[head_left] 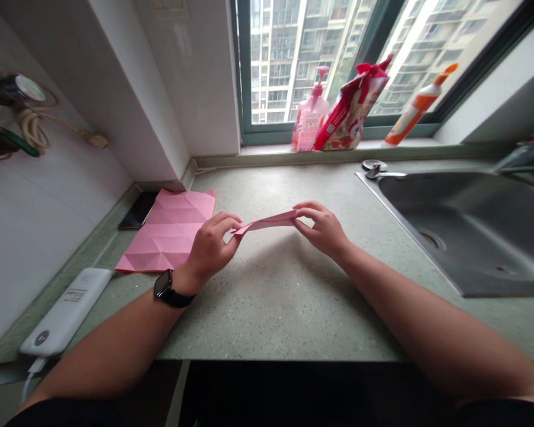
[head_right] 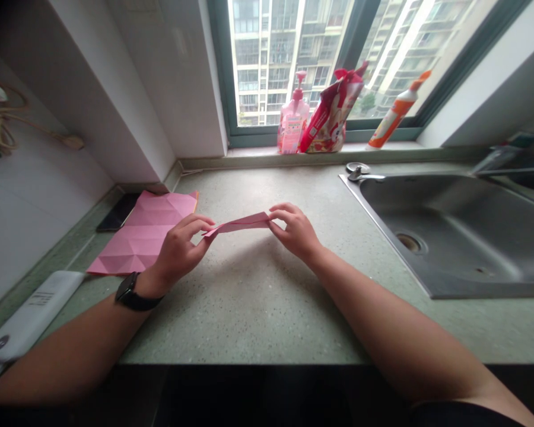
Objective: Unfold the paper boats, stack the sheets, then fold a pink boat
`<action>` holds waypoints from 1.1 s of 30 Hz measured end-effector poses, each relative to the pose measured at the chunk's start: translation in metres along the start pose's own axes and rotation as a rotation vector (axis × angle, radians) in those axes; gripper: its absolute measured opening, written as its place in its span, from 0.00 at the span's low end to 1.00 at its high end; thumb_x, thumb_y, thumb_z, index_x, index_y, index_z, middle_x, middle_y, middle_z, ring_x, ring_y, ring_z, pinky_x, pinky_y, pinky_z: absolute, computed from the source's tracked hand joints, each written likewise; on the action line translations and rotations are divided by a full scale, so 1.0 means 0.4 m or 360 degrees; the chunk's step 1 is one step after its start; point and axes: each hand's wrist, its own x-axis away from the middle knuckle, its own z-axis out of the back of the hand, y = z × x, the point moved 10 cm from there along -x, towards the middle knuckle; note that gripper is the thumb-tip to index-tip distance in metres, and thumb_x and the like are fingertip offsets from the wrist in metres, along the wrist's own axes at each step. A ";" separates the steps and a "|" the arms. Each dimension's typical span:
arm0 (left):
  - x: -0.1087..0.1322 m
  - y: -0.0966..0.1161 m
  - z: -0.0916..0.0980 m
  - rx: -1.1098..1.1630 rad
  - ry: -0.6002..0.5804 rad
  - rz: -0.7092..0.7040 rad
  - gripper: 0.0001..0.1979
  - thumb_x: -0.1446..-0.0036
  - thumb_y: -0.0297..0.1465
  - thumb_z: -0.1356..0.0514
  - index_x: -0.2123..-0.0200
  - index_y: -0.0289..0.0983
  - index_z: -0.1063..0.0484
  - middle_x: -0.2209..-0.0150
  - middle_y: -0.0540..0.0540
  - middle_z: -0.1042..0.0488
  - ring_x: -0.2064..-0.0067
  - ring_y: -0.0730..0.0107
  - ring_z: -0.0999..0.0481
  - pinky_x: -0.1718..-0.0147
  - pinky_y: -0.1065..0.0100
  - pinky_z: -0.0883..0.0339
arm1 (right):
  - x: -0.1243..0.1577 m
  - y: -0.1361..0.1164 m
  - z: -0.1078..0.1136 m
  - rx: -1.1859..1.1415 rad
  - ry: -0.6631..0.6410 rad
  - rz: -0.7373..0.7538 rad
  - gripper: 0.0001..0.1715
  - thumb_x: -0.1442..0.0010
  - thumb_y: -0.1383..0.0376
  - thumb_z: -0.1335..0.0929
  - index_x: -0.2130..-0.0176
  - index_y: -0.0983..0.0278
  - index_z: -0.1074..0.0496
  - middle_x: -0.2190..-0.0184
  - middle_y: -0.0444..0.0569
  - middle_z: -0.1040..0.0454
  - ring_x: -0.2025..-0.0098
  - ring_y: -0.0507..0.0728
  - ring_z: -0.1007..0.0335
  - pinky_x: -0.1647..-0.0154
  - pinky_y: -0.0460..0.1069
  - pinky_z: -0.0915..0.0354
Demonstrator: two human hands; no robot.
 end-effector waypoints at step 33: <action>0.052 0.004 -0.168 -0.0121 -0.0868 -0.0208 0.11 0.27 0.33 0.43 0.60 0.38 0.22 0.53 0.40 0.21 0.49 0.54 0.23 0.44 0.50 0.29 | 0.071 -0.101 -0.147 0.0201 -0.0670 0.0389 0.12 0.30 0.65 0.27 0.49 0.57 0.15 0.47 0.53 0.16 0.47 0.62 0.19 0.42 0.60 0.24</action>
